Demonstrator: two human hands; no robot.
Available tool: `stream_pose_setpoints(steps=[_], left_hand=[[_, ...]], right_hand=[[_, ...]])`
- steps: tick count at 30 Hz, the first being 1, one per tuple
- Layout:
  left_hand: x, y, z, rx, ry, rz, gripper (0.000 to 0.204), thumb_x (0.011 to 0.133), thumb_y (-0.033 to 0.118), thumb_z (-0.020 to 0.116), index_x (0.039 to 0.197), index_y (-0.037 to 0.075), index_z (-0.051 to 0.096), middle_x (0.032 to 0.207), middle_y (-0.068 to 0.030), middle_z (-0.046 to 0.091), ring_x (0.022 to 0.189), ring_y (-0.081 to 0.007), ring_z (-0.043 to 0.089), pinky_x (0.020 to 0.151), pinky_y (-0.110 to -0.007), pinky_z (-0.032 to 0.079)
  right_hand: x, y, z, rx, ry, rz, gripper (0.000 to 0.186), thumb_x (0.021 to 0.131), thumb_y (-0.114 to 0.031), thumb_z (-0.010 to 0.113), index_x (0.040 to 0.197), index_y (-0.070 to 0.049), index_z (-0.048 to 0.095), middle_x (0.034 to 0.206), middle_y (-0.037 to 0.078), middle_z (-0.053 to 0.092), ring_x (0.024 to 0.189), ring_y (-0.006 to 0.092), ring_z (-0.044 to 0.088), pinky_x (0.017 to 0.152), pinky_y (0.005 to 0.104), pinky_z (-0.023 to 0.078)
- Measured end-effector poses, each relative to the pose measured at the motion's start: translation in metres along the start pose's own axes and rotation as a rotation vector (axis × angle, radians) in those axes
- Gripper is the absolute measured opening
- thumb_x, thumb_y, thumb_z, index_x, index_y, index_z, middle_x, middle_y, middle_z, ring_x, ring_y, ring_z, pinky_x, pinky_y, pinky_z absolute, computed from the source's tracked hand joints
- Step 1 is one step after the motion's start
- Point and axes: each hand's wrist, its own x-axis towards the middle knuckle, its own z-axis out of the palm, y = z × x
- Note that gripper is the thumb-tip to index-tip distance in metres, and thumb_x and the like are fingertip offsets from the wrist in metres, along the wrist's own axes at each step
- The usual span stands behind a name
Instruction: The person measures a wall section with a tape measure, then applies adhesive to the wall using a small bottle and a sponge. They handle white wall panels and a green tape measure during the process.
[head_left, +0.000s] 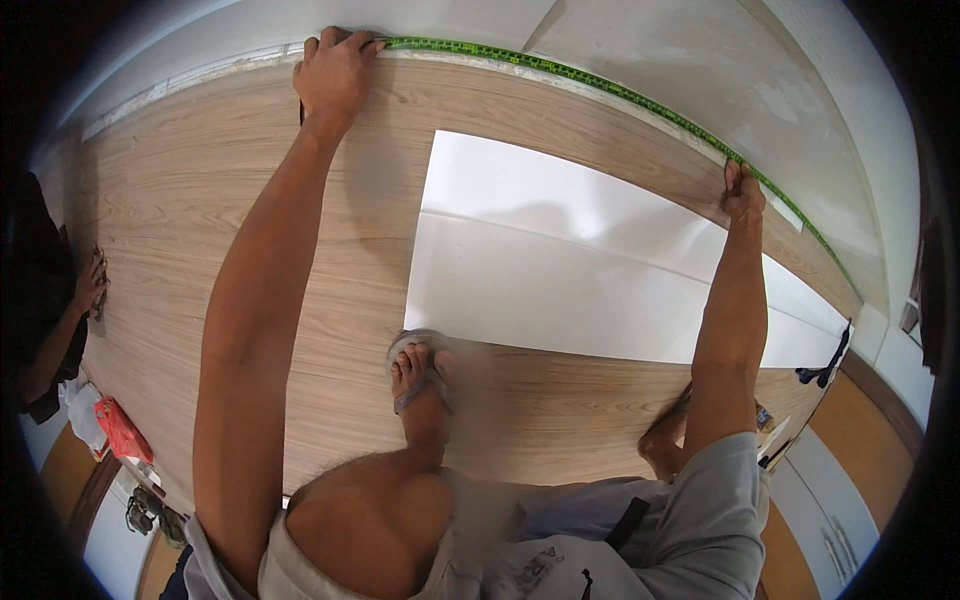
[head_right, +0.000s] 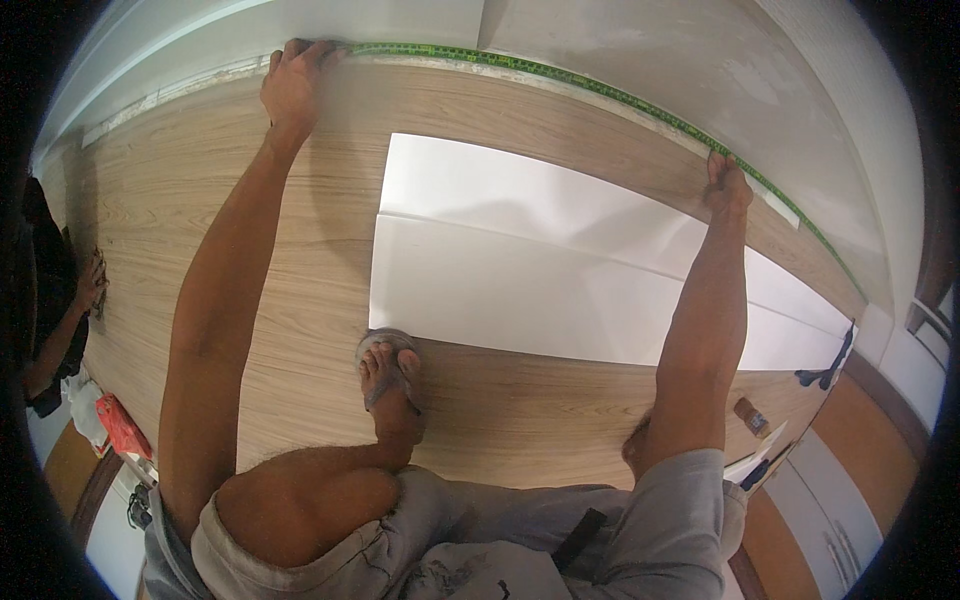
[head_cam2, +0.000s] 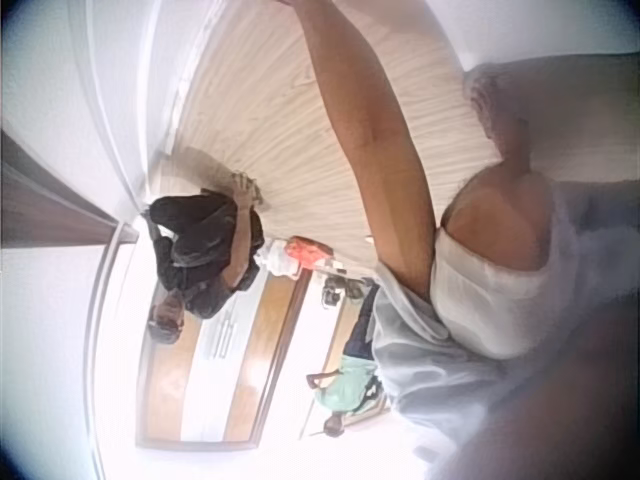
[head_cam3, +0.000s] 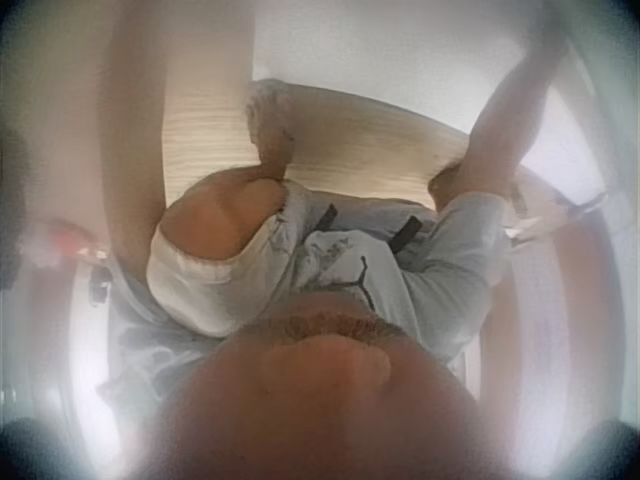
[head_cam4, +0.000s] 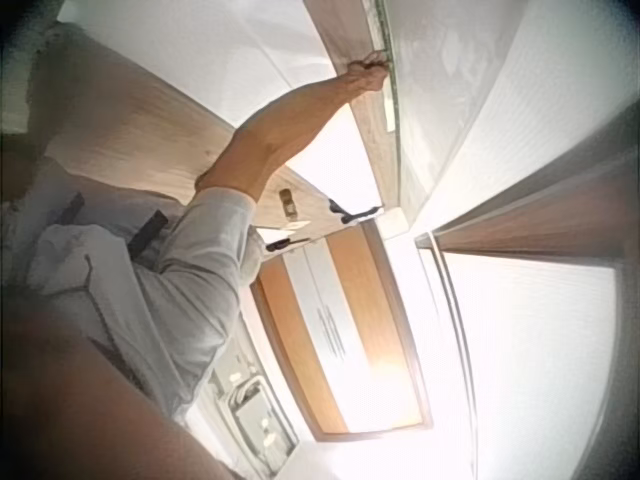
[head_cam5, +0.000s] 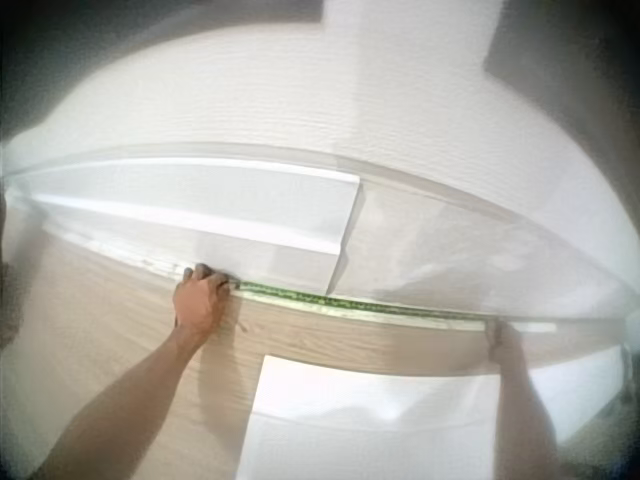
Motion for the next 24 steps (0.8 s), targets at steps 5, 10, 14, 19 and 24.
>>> stream_pose_setpoints(steps=[5, 10, 14, 19, 24], left_hand=[[-0.001, -0.003, 0.003, -0.003, 0.046, 0.03, 0.029, 0.096, 0.046, 0.061, 0.113, 0.027, 0.076, 0.113, -0.0047, 0.067, 0.112, -0.0295, 0.061, 0.088, -0.049, 0.054], [0.0, -0.003, -0.001, -0.024, -0.022, 0.011, 0.028, 0.095, 0.044, 0.061, 0.112, 0.025, 0.075, 0.118, -0.0048, 0.066, 0.112, -0.0301, 0.061, 0.094, -0.045, 0.053], [0.001, 0.003, -0.009, -0.087, 0.001, 0.014, 0.023, 0.093, 0.03, 0.062, 0.103, 0.016, 0.077, 0.107, -0.0114, 0.067, 0.104, -0.035, 0.061, 0.085, -0.048, 0.053], [0.0, 0.007, -0.014, -0.09, 0.015, 0.021, 0.022, 0.092, 0.029, 0.061, 0.101, 0.017, 0.077, 0.106, -0.0102, 0.067, 0.103, -0.0345, 0.061, 0.083, -0.049, 0.053], [0.001, 0.006, -0.013, -0.087, 0.018, 0.014, 0.022, 0.092, 0.029, 0.061, 0.1, 0.017, 0.077, 0.106, -0.0104, 0.067, 0.103, -0.0346, 0.061, 0.083, -0.049, 0.053]], right_hand=[[-0.004, 0.0, 0.002, 0.034, 0.043, 0.024, 0.02, 0.104, -0.009, 0.053, 0.117, 0.007, 0.056, 0.102, 0.018, 0.071, 0.088, 0.0244, 0.072, 0.06, 0.0257, 0.057], [0.016, 0.007, -0.002, -0.356, 0.003, -0.203, 0.015, 0.104, -0.015, 0.057, 0.11, -0.002, 0.062, 0.103, 0.014, 0.073, 0.087, 0.0211, 0.073, 0.069, 0.0247, 0.062], [0.026, 0.01, -0.005, 0.081, 0.011, 0.066, 0.017, 0.104, -0.015, 0.056, 0.113, -0.002, 0.06, 0.106, 0.016, 0.072, 0.094, 0.0242, 0.073, 0.077, 0.0279, 0.064], [0.021, 0.006, -0.001, 0.074, 0.043, 0.013, 0.019, 0.102, -0.007, 0.057, 0.116, 0.006, 0.058, 0.107, 0.022, 0.07, 0.096, 0.03, 0.073, 0.083, 0.0326, 0.065], [0.007, 0.001, 0.005, 0.067, 0.074, 0.016, 0.017, 0.102, -0.005, 0.056, 0.113, 0.008, 0.059, 0.107, 0.024, 0.07, 0.095, 0.0311, 0.073, 0.083, 0.0337, 0.066]])
